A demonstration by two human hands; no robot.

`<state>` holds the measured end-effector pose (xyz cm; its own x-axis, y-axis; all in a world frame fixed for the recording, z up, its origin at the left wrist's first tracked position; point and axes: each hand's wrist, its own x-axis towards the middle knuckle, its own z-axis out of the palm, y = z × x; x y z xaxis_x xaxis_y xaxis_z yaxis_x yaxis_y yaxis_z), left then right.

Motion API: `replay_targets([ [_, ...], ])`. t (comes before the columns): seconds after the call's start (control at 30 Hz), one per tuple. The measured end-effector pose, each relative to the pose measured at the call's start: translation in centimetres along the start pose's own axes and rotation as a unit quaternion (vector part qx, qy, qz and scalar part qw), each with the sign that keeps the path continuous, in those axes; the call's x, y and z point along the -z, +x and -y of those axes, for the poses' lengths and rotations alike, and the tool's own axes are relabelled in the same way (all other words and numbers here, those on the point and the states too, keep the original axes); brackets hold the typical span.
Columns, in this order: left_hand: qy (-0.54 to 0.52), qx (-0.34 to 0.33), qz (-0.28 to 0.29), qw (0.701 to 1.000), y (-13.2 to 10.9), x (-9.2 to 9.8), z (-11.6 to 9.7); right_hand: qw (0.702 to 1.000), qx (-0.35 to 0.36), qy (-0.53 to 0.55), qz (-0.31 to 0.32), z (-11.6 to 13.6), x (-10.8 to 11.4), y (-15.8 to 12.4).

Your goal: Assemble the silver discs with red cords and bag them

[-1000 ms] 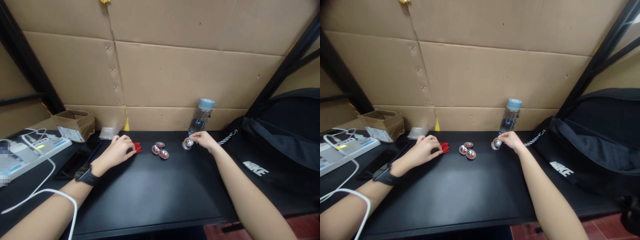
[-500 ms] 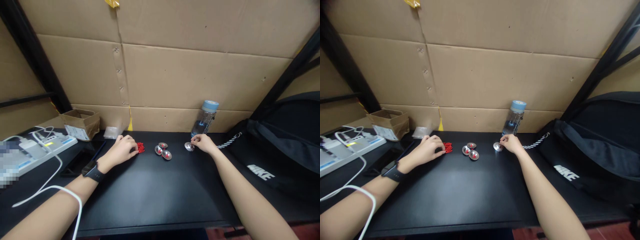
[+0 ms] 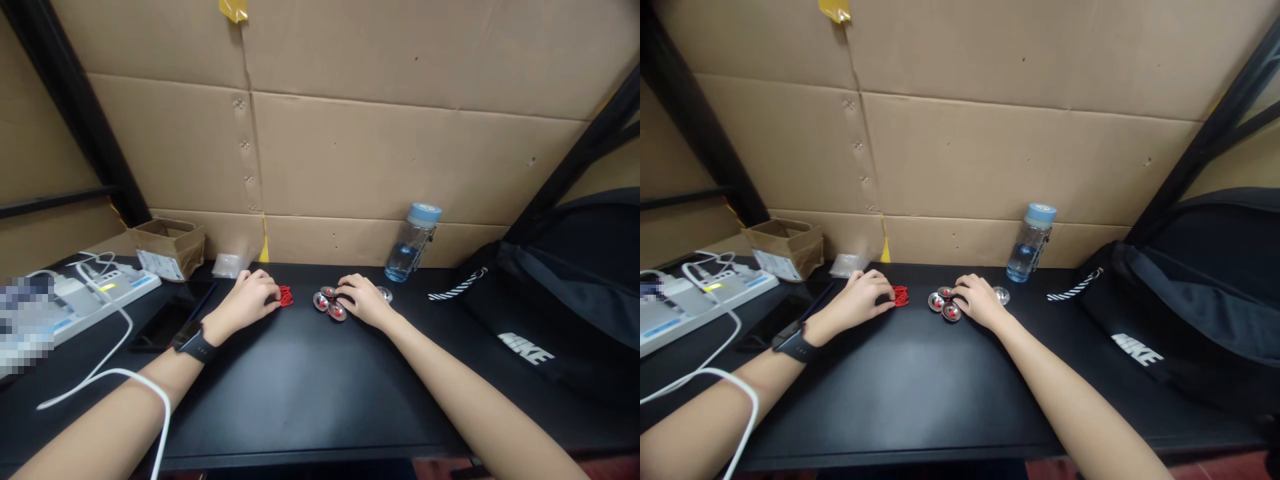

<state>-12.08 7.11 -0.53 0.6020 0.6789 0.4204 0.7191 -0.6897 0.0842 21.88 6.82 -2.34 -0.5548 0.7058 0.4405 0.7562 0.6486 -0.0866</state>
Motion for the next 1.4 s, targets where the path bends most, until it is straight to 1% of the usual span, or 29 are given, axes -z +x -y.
replay_targets([
  [0.07, 0.006, 0.000, 0.002, 1.000, 0.0, 0.1, -0.1, 1.000, -0.003, -0.016, -0.001, -0.1, -0.2, 0.2],
  [0.17, 0.007, -0.001, 0.002, 1.000, 0.0, 0.3, -0.3, 0.999, -0.028, -0.020, -0.015, -0.2, -0.2, 0.1],
  [0.3, 0.018, -0.002, 0.007, 1.000, 0.1, 0.4, -0.6, 0.996, -0.066, -0.001, -0.056, -0.5, 0.2, 0.0],
  [0.37, 0.021, -0.002, 0.006, 1.000, 0.2, 0.5, -0.8, 0.991, -0.090, 0.031, -0.091, -0.7, 0.5, 0.1],
  [0.43, 0.010, -0.003, -0.003, 1.000, 0.3, 0.5, -1.2, 0.980, -0.122, 0.100, -0.124, -0.7, 0.9, 0.2],
  [0.47, -0.001, -0.003, -0.012, 1.000, 0.4, 0.5, -1.5, 0.970, -0.139, 0.148, -0.133, -0.5, 1.2, 0.2],
  [0.53, -0.041, 0.000, -0.033, 0.999, 0.5, 0.6, -2.4, 0.940, -0.168, 0.263, -0.136, 0.4, 1.8, 0.3],
  [0.6, -0.098, 0.004, -0.052, 0.994, 0.7, 0.6, -3.8, 0.900, -0.177, 0.381, -0.115, 2.2, 2.5, 0.2],
  [0.67, -0.161, 0.005, -0.063, 0.985, 0.8, 0.7, -5.4, 0.862, -0.162, 0.474, -0.077, 4.3, 3.2, 0.1],
  [0.77, -0.254, -0.011, -0.076, 0.964, 0.8, 0.8, -7.5, 0.816, -0.150, 0.558, -0.030, 7.3, 3.8, 0.0],
  [0.83, -0.311, -0.030, -0.090, 0.946, 0.7, 0.8, -8.5, 0.796, -0.147, 0.586, -0.021, 8.5, 3.7, 0.0],
  [0.9, -0.349, -0.047, -0.103, 0.930, 0.6, 0.7, -9.1, 0.784, -0.145, 0.603, -0.022, 9.0, 3.6, 0.0],
  [1.03, -0.381, -0.054, -0.100, 0.918, 0.6, 0.7, -9.7, 0.767, -0.145, 0.625, -0.024, 9.1, 3.3, -0.1],
  [1.17, -0.392, -0.047, -0.072, 0.916, 0.5, 0.9, -9.8, 0.764, -0.133, 0.631, -0.021, 9.0, 3.3, -0.3],
  [1.27, -0.342, -0.060, -0.063, 0.936, 0.4, 1.0, -9.2, 0.763, -0.127, 0.634, -0.004, 8.8, 3.3, -0.4],
  [1.4, -0.205, -0.067, -0.068, 0.974, 0.3, 1.1, -8.0, 0.775, -0.124, 0.619, 0.022, 8.2, 3.3, -0.5],
])
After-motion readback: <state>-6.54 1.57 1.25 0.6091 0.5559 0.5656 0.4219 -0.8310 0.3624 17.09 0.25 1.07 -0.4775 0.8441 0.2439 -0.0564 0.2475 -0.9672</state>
